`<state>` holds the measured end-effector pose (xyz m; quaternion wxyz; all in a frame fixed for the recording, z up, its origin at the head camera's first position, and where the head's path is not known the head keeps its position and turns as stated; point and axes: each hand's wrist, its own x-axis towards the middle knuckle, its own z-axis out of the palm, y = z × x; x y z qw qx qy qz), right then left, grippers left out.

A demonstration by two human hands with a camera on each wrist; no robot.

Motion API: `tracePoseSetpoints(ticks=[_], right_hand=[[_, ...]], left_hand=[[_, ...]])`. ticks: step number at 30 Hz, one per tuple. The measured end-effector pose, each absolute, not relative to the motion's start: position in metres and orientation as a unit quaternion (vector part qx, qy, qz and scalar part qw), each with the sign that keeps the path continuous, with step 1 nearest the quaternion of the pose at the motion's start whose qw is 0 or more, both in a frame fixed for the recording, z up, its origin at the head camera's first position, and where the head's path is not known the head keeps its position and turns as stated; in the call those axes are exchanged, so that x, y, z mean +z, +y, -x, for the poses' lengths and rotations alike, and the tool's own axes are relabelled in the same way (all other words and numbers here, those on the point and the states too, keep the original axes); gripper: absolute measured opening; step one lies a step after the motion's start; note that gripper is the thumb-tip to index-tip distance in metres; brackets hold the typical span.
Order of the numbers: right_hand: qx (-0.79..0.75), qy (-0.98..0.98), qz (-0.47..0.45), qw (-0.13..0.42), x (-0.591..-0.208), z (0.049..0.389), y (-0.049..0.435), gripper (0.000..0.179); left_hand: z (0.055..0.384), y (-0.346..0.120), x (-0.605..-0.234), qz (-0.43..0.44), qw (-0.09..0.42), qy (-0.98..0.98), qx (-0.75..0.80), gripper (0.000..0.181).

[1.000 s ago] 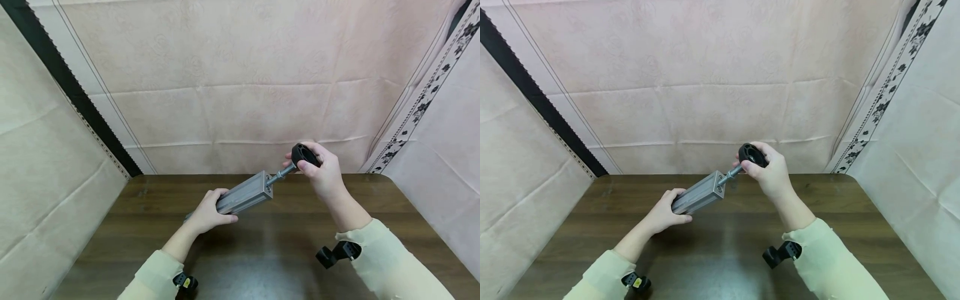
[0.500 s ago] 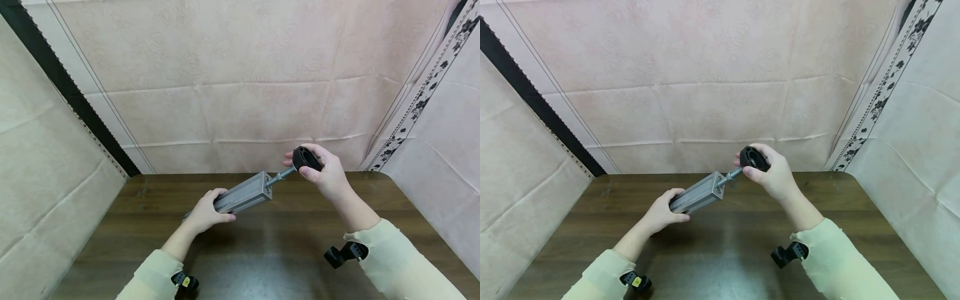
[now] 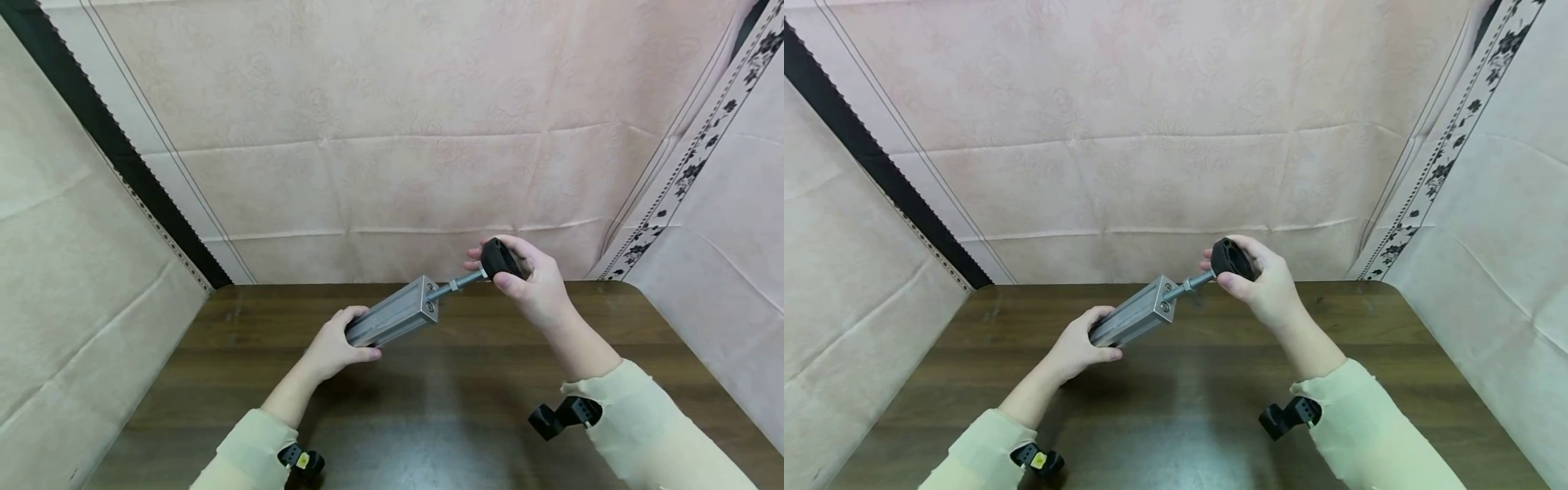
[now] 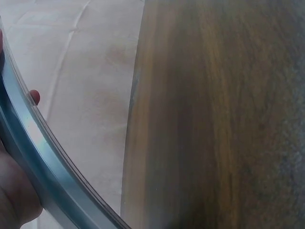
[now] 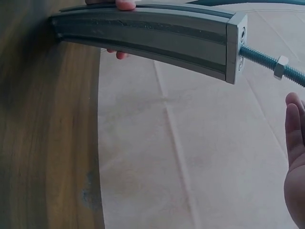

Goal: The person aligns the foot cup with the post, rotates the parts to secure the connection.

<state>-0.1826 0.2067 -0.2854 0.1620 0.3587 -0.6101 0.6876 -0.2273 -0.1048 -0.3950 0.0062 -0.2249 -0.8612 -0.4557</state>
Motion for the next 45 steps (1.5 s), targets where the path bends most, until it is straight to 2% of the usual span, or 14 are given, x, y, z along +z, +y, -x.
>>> tracePoseSetpoints(ticks=[3, 10, 20, 27, 34, 41, 45], right_hand=[[0.677, -0.628, -0.347, 0.163, -0.283, 0.182, 0.209, 0.052], [0.638, -0.671, -0.31, 0.216, -0.278, 0.183, 0.208, 0.057], [0.798, -0.486, -0.323, 0.15, -0.286, 0.191, 0.178, 0.056], [0.787, -0.486, -0.368, 0.094, -0.286, 0.192, 0.182, 0.046], [0.769, -0.494, -0.402, 0.059, -0.28, 0.19, 0.19, 0.049], [0.766, -0.474, -0.434, 0.025, -0.277, 0.189, 0.198, 0.049], [0.768, -0.466, -0.439, 0.019, -0.279, 0.19, 0.2, 0.051]], left_hand=[[0.228, -0.105, -0.394, 0.226, 0.005, -0.86, -0.457, 0.075], [0.229, -0.107, -0.394, 0.228, 0.008, -0.854, -0.468, 0.073], [0.23, -0.109, -0.398, 0.224, 0.007, -0.853, -0.471, 0.073], [0.23, -0.111, -0.396, 0.22, 0.006, -0.845, -0.487, 0.07], [0.229, -0.11, -0.394, 0.223, -0.004, -0.849, -0.48, 0.07], [0.229, -0.107, -0.397, 0.237, 0.021, -0.849, -0.471, 0.073], [0.228, -0.108, -0.396, 0.233, 0.014, -0.849, -0.475, 0.071]])
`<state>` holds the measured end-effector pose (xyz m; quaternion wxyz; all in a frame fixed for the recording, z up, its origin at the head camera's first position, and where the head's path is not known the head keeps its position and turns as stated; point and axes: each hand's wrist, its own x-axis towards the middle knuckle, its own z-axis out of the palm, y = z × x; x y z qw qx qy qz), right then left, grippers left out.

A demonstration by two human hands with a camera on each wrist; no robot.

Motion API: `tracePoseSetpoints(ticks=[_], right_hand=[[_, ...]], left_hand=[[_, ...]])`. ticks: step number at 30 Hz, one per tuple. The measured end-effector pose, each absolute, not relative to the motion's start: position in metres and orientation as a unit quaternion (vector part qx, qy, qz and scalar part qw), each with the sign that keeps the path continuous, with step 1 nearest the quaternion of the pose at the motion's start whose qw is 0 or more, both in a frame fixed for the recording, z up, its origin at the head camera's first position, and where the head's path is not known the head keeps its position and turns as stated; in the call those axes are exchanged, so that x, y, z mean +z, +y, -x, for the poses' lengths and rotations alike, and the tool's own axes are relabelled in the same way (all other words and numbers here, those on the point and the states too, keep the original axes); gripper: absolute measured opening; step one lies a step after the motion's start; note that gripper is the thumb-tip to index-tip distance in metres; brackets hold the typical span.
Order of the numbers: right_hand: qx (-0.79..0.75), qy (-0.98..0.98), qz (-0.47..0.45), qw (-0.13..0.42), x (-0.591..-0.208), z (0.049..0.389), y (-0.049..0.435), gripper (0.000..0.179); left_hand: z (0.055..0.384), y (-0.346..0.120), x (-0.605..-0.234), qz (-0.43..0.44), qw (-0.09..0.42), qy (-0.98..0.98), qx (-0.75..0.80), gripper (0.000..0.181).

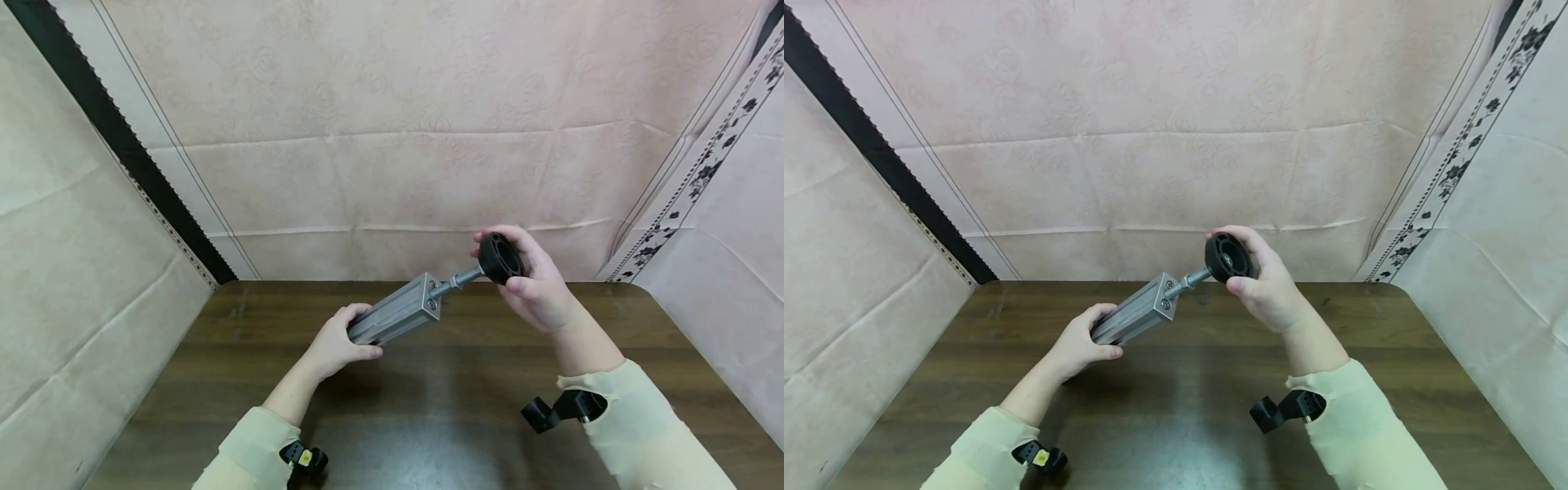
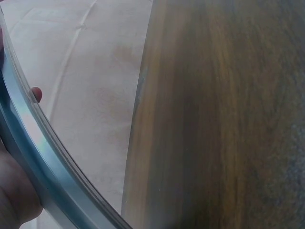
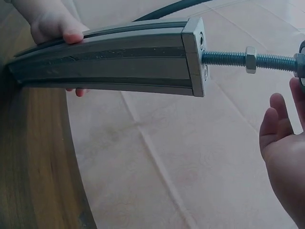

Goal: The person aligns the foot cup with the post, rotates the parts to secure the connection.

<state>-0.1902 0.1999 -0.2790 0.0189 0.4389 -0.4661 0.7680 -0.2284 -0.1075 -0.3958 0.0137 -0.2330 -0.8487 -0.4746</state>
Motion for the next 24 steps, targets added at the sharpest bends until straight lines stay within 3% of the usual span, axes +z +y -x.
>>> tracePoseSetpoints(ticks=[4, 16, 19, 24], right_hand=[[0.767, -0.469, -0.436, 0.042, -0.281, 0.19, 0.199, 0.048], [0.691, -0.598, -0.356, 0.197, -0.283, 0.178, 0.203, 0.058], [0.656, -0.633, -0.362, 0.196, -0.28, 0.174, 0.212, 0.06], [0.597, -0.677, -0.413, 0.124, -0.272, 0.166, 0.233, 0.065]], left_hand=[[0.228, -0.108, -0.394, 0.228, -0.003, -0.846, -0.482, 0.07], [0.229, -0.108, -0.394, 0.223, -0.008, -0.85, -0.477, 0.07], [0.228, -0.107, -0.394, 0.221, -0.012, -0.854, -0.47, 0.07], [0.227, -0.106, -0.395, 0.219, -0.018, -0.86, -0.461, 0.071]])
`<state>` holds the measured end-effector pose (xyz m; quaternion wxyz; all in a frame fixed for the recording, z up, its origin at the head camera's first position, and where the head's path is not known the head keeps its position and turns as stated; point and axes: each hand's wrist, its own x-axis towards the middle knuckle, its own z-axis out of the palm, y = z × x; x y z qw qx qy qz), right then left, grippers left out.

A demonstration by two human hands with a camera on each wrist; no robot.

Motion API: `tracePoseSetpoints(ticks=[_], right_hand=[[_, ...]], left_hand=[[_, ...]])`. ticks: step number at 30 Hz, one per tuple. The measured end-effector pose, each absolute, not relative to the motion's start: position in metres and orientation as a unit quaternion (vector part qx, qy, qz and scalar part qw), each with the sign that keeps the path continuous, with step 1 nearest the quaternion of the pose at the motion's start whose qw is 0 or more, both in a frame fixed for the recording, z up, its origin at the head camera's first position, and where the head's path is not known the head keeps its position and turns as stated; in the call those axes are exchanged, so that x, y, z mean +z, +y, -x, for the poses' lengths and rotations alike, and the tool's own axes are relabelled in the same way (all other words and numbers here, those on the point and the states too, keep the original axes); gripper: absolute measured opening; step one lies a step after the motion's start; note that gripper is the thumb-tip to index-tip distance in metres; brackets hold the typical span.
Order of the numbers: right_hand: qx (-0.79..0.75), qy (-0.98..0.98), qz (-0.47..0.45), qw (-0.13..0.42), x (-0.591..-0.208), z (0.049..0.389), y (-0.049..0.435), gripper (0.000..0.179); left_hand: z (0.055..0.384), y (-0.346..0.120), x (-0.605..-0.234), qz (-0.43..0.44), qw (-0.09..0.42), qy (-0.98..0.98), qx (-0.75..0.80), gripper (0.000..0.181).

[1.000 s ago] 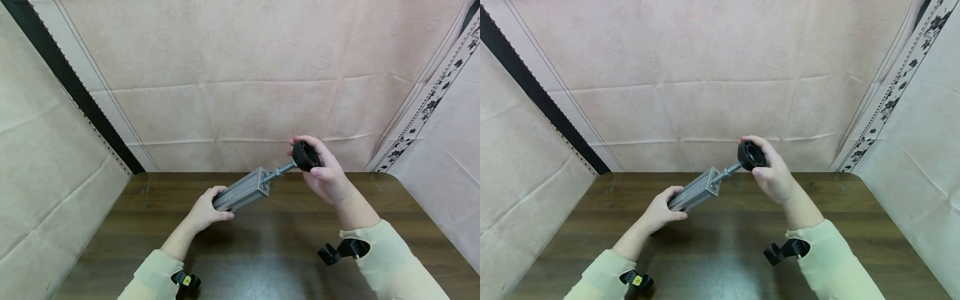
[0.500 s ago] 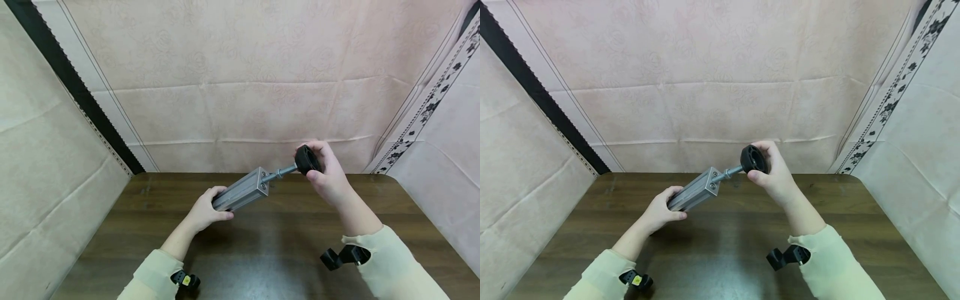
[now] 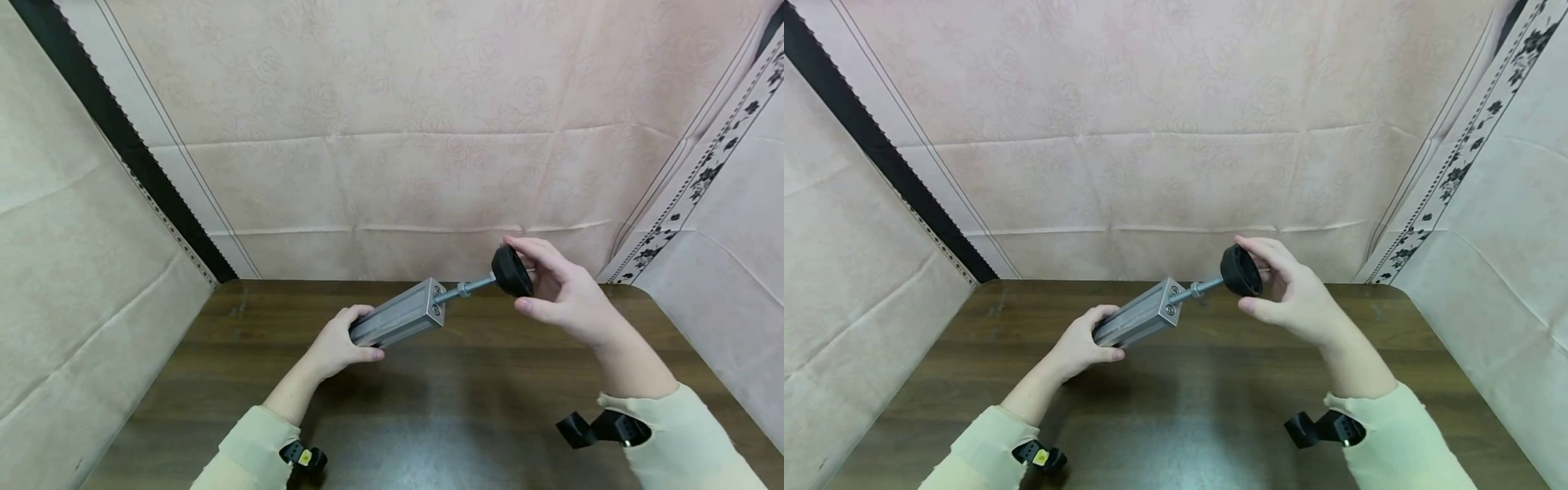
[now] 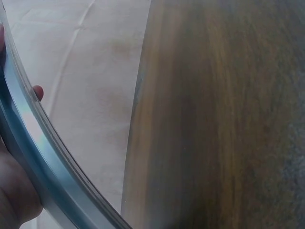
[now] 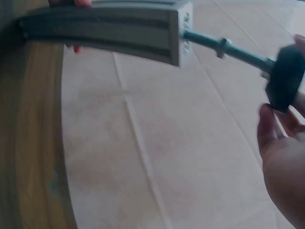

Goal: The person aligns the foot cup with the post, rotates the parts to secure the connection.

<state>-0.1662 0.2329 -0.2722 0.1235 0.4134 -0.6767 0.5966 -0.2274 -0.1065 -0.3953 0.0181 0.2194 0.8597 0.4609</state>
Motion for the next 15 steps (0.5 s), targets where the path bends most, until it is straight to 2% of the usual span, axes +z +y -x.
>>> tracePoseSetpoints(ticks=[3, 7, 15], right_hand=[[0.57, -0.692, -0.434, 0.094, -0.269, 0.165, 0.241, 0.076], [0.558, -0.705, -0.43, 0.083, -0.268, 0.165, 0.246, 0.076], [0.526, -0.771, -0.338, 0.12, -0.268, 0.161, 0.25, 0.067]], left_hand=[[0.227, -0.106, -0.395, -0.221, 0.018, 0.862, 0.455, 0.071], [0.226, -0.107, -0.395, -0.221, 0.02, 0.864, 0.452, 0.071], [0.226, -0.107, -0.395, -0.228, 0.016, 0.867, 0.444, 0.073]])
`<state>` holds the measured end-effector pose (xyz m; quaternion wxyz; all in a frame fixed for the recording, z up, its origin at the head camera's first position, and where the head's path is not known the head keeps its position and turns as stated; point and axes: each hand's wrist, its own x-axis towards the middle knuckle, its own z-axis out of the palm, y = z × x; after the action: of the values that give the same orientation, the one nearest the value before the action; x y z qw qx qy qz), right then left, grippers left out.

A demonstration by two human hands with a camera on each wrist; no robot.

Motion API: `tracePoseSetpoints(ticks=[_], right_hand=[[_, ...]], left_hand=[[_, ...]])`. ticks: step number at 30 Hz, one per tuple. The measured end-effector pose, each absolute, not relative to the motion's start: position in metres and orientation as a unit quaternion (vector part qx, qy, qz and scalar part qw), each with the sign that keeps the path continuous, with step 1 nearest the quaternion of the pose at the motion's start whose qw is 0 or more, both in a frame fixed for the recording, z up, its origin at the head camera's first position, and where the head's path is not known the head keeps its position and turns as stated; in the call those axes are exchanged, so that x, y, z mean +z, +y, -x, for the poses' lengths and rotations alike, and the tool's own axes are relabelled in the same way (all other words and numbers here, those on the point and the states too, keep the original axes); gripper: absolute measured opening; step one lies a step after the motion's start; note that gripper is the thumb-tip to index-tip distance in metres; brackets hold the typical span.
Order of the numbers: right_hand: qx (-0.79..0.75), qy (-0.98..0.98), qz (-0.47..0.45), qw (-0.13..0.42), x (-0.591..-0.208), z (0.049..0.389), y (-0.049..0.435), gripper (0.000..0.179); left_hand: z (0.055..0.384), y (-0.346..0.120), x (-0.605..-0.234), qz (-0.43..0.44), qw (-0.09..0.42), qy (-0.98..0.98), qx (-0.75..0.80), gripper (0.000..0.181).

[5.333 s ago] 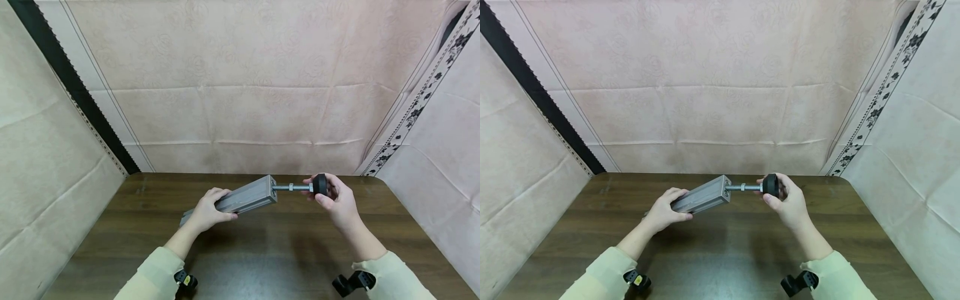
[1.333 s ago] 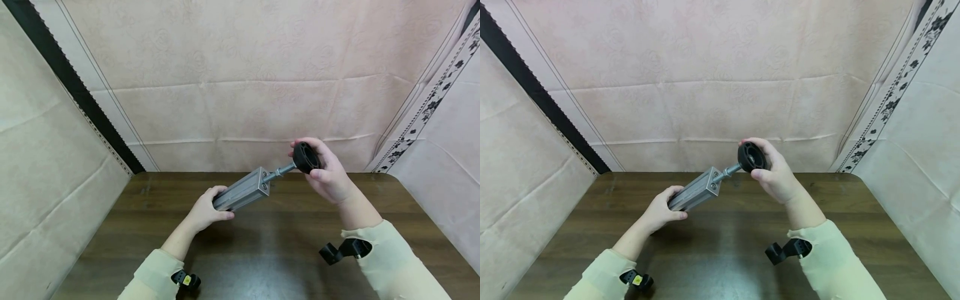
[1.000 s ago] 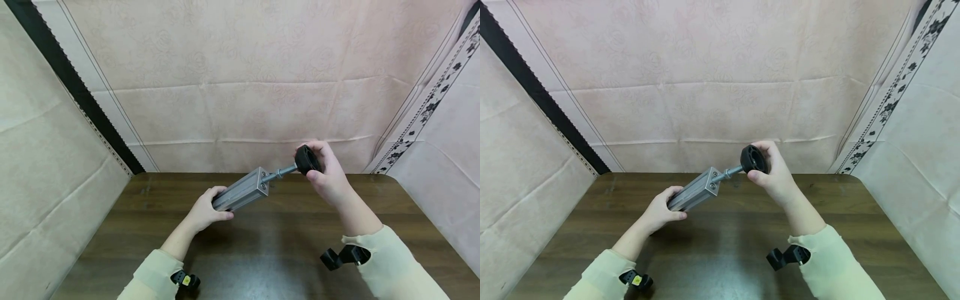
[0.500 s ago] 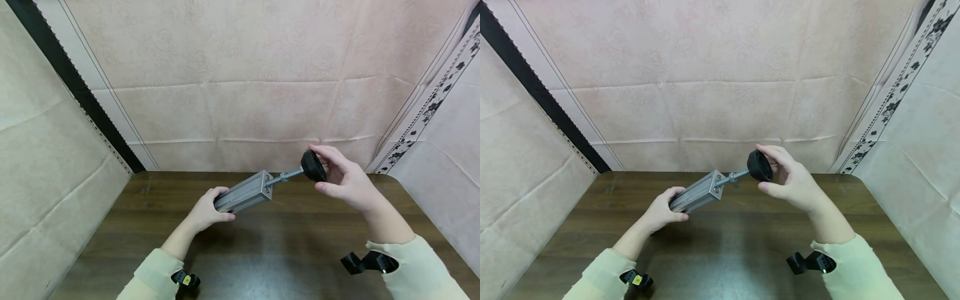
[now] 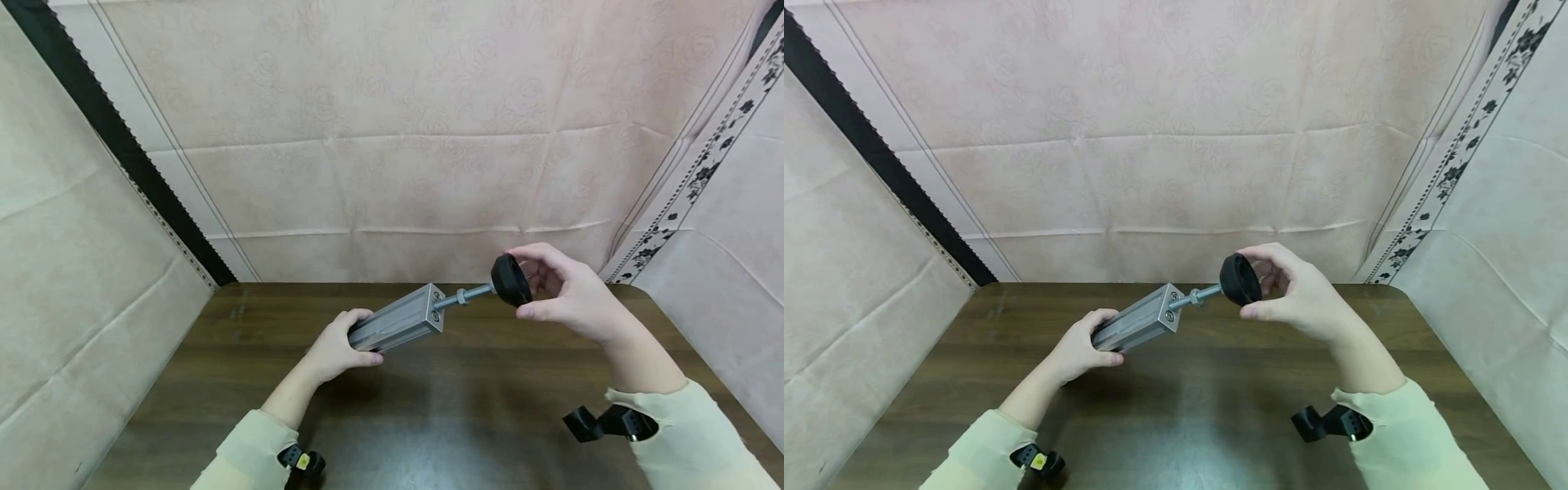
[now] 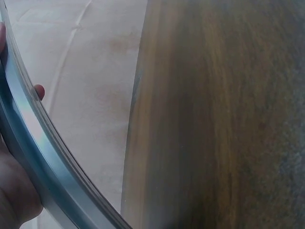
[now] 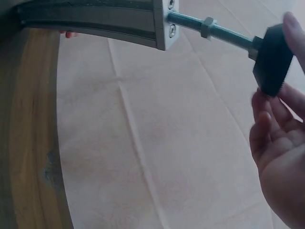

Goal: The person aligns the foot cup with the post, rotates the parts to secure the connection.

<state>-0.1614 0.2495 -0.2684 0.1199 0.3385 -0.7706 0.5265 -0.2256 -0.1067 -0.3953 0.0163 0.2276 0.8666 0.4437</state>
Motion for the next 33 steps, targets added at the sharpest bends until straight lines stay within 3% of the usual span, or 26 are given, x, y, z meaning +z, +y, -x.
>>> tracePoseSetpoints(ticks=[7, 18, 24, 33], right_hand=[[0.539, -0.767, -0.309, 0.159, -0.274, 0.16, 0.243, 0.055], [0.514, -0.738, -0.423, 0.105, -0.271, 0.159, 0.251, 0.095], [0.467, -0.759, -0.442, 0.103, -0.271, 0.159, 0.251, 0.09], [0.384, -0.825, -0.389, 0.146, -0.263, 0.155, 0.253, 0.08]], left_hand=[[0.224, -0.107, -0.394, -0.228, 0.017, 0.868, 0.441, 0.073], [0.226, -0.113, -0.395, -0.218, 0.015, 0.875, 0.431, 0.074], [0.225, -0.113, -0.395, -0.223, 0.019, 0.875, 0.429, 0.074], [0.224, -0.111, -0.396, -0.225, 0.022, 0.877, 0.424, 0.071]])
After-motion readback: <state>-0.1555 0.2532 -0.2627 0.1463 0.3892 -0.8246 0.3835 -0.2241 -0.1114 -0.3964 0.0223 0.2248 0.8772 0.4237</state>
